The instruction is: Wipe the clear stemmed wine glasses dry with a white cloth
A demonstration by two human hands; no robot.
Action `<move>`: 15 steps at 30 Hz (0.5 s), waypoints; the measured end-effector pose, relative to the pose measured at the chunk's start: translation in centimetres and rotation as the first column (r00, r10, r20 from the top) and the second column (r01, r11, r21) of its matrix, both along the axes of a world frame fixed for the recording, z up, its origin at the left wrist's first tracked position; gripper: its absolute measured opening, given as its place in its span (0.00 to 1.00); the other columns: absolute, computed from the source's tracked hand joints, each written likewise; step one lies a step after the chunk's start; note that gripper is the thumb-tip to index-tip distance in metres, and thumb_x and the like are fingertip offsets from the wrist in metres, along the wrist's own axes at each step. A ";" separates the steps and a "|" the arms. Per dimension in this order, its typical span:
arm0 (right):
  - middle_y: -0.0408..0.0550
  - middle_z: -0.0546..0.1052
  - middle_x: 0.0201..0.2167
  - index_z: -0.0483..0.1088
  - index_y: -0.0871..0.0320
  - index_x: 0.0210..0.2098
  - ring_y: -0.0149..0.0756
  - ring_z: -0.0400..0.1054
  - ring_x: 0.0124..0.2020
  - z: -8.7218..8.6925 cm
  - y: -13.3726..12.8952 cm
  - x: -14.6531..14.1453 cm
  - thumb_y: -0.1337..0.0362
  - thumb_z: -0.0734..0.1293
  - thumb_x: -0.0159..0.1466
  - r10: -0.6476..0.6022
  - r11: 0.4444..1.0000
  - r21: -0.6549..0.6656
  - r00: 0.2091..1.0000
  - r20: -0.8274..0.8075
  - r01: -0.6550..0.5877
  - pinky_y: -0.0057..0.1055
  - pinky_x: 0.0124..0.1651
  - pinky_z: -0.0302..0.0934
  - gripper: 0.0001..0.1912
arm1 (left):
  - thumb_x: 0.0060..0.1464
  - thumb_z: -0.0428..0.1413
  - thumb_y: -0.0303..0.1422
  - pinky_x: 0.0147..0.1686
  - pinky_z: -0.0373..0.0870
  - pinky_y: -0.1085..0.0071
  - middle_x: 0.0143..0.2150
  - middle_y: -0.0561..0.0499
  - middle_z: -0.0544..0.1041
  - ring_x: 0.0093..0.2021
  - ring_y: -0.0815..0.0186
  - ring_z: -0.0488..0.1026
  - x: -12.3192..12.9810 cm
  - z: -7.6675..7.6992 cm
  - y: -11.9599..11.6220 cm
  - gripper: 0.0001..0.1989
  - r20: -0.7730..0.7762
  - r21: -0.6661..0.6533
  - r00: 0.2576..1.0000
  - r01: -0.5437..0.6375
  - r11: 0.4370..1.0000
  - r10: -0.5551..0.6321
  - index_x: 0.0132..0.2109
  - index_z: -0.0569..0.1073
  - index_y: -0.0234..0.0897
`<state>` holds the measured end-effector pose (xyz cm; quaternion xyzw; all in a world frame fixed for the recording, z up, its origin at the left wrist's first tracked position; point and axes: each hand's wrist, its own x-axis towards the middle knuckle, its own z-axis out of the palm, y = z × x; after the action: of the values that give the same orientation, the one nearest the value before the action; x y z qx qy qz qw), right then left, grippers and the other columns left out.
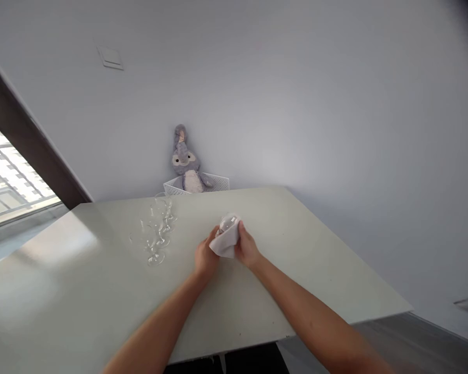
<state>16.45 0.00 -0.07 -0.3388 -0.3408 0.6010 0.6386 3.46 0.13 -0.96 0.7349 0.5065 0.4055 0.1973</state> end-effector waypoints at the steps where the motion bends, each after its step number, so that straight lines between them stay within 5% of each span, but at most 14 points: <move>1: 0.50 0.74 0.35 0.67 0.58 0.41 0.38 0.68 0.38 -0.3 -0.3 -0.9 0.43 0.58 0.56 0.015 0.999 0.041 0.999 0.035 -0.017 0.33 0.39 0.62 0.26 | 0.53 0.47 0.37 0.41 0.63 0.64 0.44 0.47 0.73 0.43 0.59 0.69 0.3 -0.2 -0.1 0.22 0.084 -0.025 0.996 0.014 1.000 -0.012 0.56 0.61 0.41; 4: 0.49 0.73 0.39 0.67 0.57 0.42 0.36 0.65 0.42 -1.1 -1.1 -2.6 0.50 0.62 0.56 0.037 0.988 0.141 0.988 0.148 -0.058 0.32 0.44 0.59 0.21 | 0.53 0.47 0.36 0.46 0.62 0.63 0.48 0.45 0.69 0.47 0.56 0.66 1.0 -0.5 -0.4 0.19 0.213 -0.042 0.977 0.028 0.999 -0.018 0.52 0.64 0.37; 10: 0.46 0.73 0.29 0.68 0.60 0.36 0.34 0.66 0.31 -1.3 0.0 -0.7 0.52 0.65 0.53 -0.094 0.994 0.074 0.984 0.151 0.084 0.31 0.35 0.59 0.18 | 0.51 0.47 0.31 0.46 0.62 0.61 0.39 0.46 0.68 0.44 0.59 0.65 0.5 1.4 -0.4 0.09 0.127 0.061 0.992 -0.007 0.998 -0.001 0.35 0.72 0.37; 13: 0.44 0.72 0.26 0.68 0.61 0.33 0.32 0.64 0.28 -0.9 0.2 0.6 0.53 0.67 0.50 -0.040 0.999 0.036 0.976 0.212 0.033 0.29 0.32 0.58 0.18 | 0.53 0.47 0.35 0.46 0.61 0.62 0.44 0.46 0.69 0.46 0.61 0.66 -0.4 2.6 0.2 0.15 0.359 -0.058 0.931 0.084 0.995 -0.057 0.47 0.67 0.39; 15: 0.44 0.71 0.25 0.69 0.62 0.33 0.31 0.63 0.26 -0.6 -0.2 0.8 0.53 0.67 0.50 0.135 0.990 0.012 0.953 0.271 -0.144 0.28 0.31 0.57 0.19 | 0.52 0.50 0.39 0.46 0.62 0.62 0.46 0.45 0.71 0.47 0.60 0.67 -0.8 3.0 0.5 0.24 0.544 -0.163 0.827 0.272 0.948 -0.143 0.55 0.59 0.39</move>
<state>17.23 -0.19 -0.71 -0.3824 -0.4571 0.5874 0.5476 2.69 0.67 2.05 0.6186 0.3939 0.5041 0.4561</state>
